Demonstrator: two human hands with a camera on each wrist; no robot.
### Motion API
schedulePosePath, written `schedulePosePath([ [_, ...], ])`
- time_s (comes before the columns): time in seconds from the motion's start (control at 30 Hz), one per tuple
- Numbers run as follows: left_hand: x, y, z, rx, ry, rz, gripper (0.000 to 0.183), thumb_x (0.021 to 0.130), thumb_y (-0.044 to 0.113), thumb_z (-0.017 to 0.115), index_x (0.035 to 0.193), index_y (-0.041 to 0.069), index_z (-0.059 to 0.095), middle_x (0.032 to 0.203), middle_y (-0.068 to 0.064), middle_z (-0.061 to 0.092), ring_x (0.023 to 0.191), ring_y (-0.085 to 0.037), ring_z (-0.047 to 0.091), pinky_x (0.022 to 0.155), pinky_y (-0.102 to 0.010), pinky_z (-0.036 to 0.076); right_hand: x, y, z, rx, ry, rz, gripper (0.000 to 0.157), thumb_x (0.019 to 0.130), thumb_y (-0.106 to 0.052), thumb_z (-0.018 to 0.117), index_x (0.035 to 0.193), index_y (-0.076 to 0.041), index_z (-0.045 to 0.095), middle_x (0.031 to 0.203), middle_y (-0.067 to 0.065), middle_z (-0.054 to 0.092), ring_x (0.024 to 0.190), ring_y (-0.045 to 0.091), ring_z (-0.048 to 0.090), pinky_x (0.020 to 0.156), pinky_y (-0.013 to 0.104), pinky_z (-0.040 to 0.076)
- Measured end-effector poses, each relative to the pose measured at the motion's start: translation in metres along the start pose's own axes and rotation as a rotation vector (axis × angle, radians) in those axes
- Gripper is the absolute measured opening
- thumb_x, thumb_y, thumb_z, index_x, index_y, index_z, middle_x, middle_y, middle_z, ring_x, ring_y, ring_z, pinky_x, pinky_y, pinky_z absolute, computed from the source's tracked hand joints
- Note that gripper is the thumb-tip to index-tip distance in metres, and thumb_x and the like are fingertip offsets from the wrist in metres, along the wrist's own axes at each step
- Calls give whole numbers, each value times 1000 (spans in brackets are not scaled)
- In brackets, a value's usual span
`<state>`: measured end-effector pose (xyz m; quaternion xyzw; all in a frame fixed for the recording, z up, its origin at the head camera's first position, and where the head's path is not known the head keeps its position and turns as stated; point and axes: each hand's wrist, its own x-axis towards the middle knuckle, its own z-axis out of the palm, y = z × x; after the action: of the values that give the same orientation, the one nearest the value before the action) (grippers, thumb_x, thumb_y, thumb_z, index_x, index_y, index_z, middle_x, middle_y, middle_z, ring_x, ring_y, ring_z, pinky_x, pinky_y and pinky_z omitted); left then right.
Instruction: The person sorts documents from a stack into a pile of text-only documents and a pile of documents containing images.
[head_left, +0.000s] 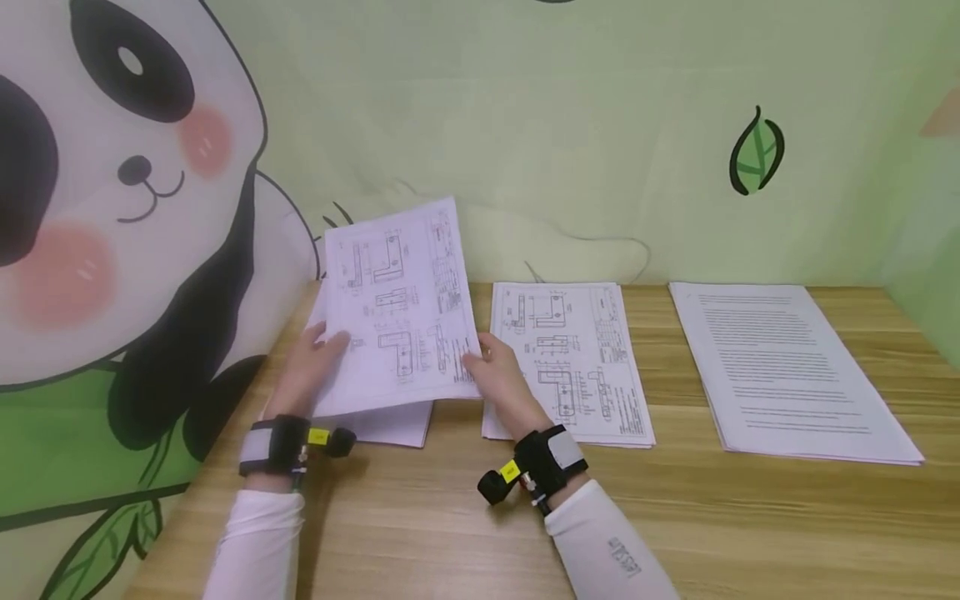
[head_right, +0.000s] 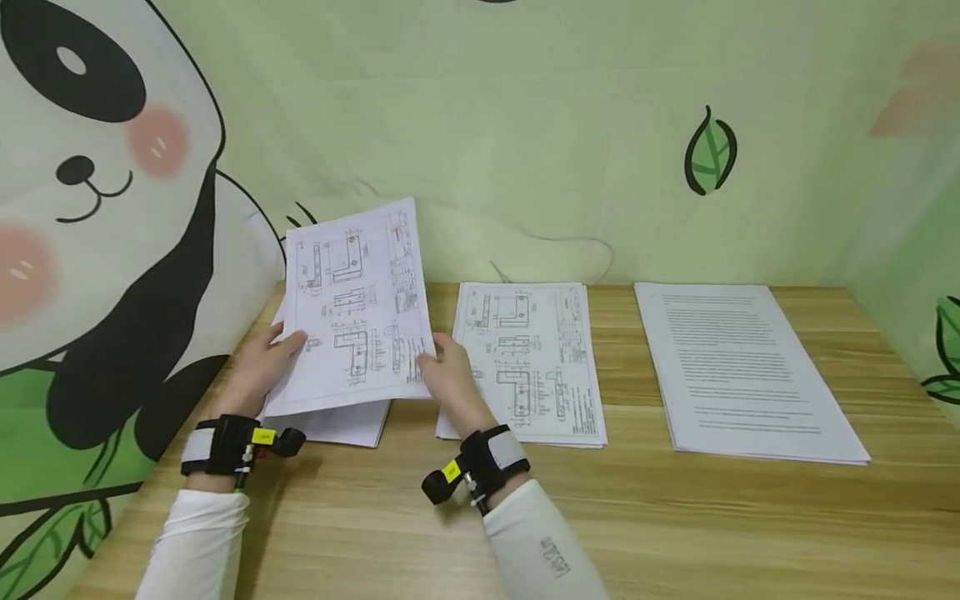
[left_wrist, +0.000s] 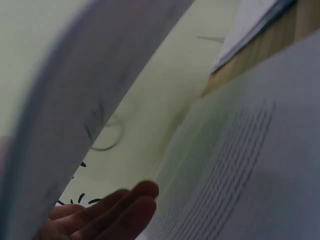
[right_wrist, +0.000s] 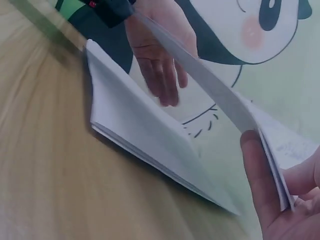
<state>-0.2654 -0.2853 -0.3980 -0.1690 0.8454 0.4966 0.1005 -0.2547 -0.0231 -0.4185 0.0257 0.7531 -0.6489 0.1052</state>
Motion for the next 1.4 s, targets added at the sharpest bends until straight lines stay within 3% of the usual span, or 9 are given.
schedulePosePath([
  [0.07, -3, 4, 3, -80, -36, 25, 75, 85, 63, 45, 148, 33, 17, 137, -9, 50, 117, -30, 55, 87, -43, 50, -2, -2, -5, 16, -20, -5, 43, 94, -14, 48, 137, -11, 43, 120, 11, 62, 103, 22, 62, 90, 39, 49],
  [0.17, -9, 13, 8, -181, -83, 114, 61, 90, 52, 48, 145, 34, 28, 126, -5, 57, 106, -25, 61, 81, -33, 51, -5, -6, -15, 60, -40, -20, 44, 92, -9, 48, 136, -12, 43, 119, 10, 63, 105, 22, 61, 89, 38, 48],
  [0.27, -16, 23, 17, -247, -99, 210, 54, 95, 37, 47, 145, 30, 29, 132, -4, 53, 113, -22, 55, 91, -36, 45, -9, -11, -27, 105, -38, -29, 43, 91, -8, 49, 133, -15, 45, 116, 8, 65, 103, 21, 63, 85, 34, 49],
  [0.4, -22, 37, 35, -322, -139, 282, 52, 96, 20, 45, 145, 27, 28, 142, -4, 45, 122, -22, 47, 104, -45, 36, -13, -17, -47, 117, -13, -24, 41, 93, -14, 50, 133, -18, 45, 114, 6, 66, 101, 20, 64, 79, 30, 50],
  [0.6, -22, 58, 65, -326, -212, 363, 59, 92, 5, 44, 145, 25, 28, 146, -4, 41, 128, -23, 43, 109, -49, 33, -14, -22, -82, 2, 49, -27, 45, 94, -18, 48, 138, -16, 39, 117, 8, 62, 104, 22, 62, 81, 32, 51],
  [0.7, -22, 63, 78, -293, -223, 386, 59, 91, 5, 45, 145, 24, 30, 141, -6, 46, 122, -25, 49, 105, -49, 37, -16, -21, -99, -71, 54, -34, 48, 94, -17, 48, 140, -16, 36, 117, 10, 61, 100, 22, 63, 78, 32, 53],
  [0.93, -27, 68, 110, -261, -288, 425, 55, 92, 8, 47, 144, 21, 32, 129, -10, 55, 109, -28, 57, 94, -46, 46, -19, -11, -134, -125, 46, -46, 57, 93, -12, 49, 145, -11, 25, 119, 18, 59, 93, 26, 64, 69, 30, 56],
  [1.23, -25, 71, 150, -179, -294, 355, 55, 91, 12, 52, 143, 18, 33, 124, -9, 57, 105, -23, 58, 90, -41, 49, -22, 4, -169, -328, 44, -33, 60, 91, -10, 49, 146, -6, 25, 120, 22, 58, 92, 29, 63, 70, 29, 53],
  [1.4, -22, 68, 164, -142, -275, 334, 58, 90, 12, 55, 143, 17, 32, 127, -12, 57, 107, -26, 58, 91, -43, 49, -23, 15, -180, -418, 46, 27, 68, 90, -14, 55, 149, -8, 20, 121, 25, 59, 93, 30, 64, 70, 30, 52],
])
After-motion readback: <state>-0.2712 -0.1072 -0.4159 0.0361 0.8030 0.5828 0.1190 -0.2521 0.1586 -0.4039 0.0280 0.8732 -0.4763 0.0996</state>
